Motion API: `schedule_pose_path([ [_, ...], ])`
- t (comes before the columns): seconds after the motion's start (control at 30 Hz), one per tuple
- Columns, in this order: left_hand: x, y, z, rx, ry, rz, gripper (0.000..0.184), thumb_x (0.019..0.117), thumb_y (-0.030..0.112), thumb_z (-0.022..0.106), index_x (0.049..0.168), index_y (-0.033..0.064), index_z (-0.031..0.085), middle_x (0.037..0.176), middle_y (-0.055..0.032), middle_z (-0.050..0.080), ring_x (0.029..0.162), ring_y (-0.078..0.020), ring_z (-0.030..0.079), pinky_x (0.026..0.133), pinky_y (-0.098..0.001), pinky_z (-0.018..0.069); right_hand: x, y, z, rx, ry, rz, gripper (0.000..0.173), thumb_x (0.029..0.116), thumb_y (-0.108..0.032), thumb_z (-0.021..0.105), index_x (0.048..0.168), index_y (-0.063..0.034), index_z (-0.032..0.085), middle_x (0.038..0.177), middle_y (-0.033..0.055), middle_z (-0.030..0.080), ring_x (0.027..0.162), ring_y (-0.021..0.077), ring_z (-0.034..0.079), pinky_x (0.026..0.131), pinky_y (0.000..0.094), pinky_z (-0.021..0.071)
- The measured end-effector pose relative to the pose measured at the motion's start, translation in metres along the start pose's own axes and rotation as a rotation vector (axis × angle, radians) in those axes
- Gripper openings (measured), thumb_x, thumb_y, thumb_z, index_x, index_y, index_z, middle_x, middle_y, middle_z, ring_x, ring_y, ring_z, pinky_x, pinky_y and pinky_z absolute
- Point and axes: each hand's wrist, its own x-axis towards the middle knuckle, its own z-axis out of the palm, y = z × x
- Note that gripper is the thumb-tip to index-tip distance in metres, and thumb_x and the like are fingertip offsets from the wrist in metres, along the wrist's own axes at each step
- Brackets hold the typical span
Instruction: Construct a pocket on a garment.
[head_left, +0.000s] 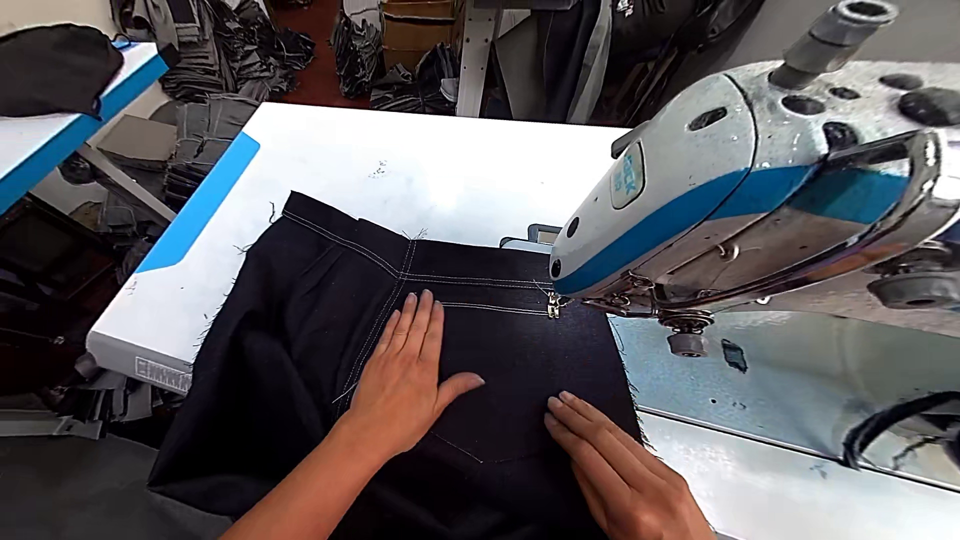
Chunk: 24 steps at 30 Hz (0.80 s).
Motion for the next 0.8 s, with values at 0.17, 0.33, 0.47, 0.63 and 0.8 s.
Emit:
schedule_pose_path([
  [0.17, -0.009, -0.022, -0.009, 0.103, -0.040, -0.026, 0.078, 0.1062, 0.059, 0.026, 0.159, 0.0021, 0.033, 0.167, -0.0122, 0.030, 0.156, -0.0252, 0.026, 0.127, -0.0453, 0.0210, -0.004, 0.006, -0.002, -0.055, 0.008, -0.072, 0.030, 0.0998, 0.001, 0.046, 0.117, -0.0011, 0.071, 0.122, 0.0141, 0.073, 0.121, 0.0274, 0.068, 0.106, 0.0323, 0.0513],
  [0.33, 0.000, -0.006, -0.029, 0.264, -0.112, -0.013, 0.071, 0.1063, 0.050, 0.042, 0.154, -0.0037, 0.040, 0.164, -0.0218, 0.033, 0.154, -0.0379, 0.026, 0.123, -0.0567, 0.0223, -0.003, 0.012, -0.004, -0.003, 0.007, -0.140, 0.028, 0.1000, 0.000, 0.047, 0.112, -0.0020, 0.072, 0.119, 0.0136, 0.075, 0.119, 0.0280, 0.069, 0.103, 0.0333, 0.0537],
  [0.47, -0.004, 0.029, -0.035, 0.195, 0.053, 0.497, 0.043, 0.0936, 0.002, 0.064, 0.136, 0.0073, 0.063, 0.147, -0.0161, 0.057, 0.140, -0.0389, 0.049, 0.112, -0.0609, 0.0404, -0.001, 0.013, -0.012, 0.029, -0.046, -0.118, 0.031, 0.0984, -0.001, 0.048, 0.110, -0.0055, 0.076, 0.124, 0.0110, 0.073, 0.129, 0.0291, 0.063, 0.110, 0.0377, 0.0501],
  [0.63, -0.022, 0.061, -0.005, 0.068, 0.100, 0.659, 0.032, 0.0991, 0.021, 0.055, 0.117, 0.0004, 0.072, 0.107, -0.0123, 0.074, 0.104, -0.0249, 0.071, 0.088, -0.0334, 0.0579, 0.009, 0.033, -0.013, 0.203, -0.065, -0.110, 0.029, 0.0974, -0.011, 0.049, 0.099, -0.0114, 0.078, 0.120, 0.0053, 0.074, 0.126, 0.0228, 0.064, 0.110, 0.0368, 0.0487],
  [0.8, -0.022, 0.088, 0.005, 0.289, 0.294, 0.583, 0.018, 0.0932, 0.004, 0.056, 0.094, -0.0004, 0.074, 0.082, -0.0109, 0.070, 0.074, -0.0228, 0.070, 0.060, -0.0301, 0.0561, 0.029, 0.042, -0.010, 0.214, -0.049, -0.090, 0.025, 0.0914, -0.012, 0.051, 0.098, -0.0134, 0.075, 0.103, -0.0006, 0.075, 0.101, 0.0164, 0.068, 0.083, 0.0350, 0.0524],
])
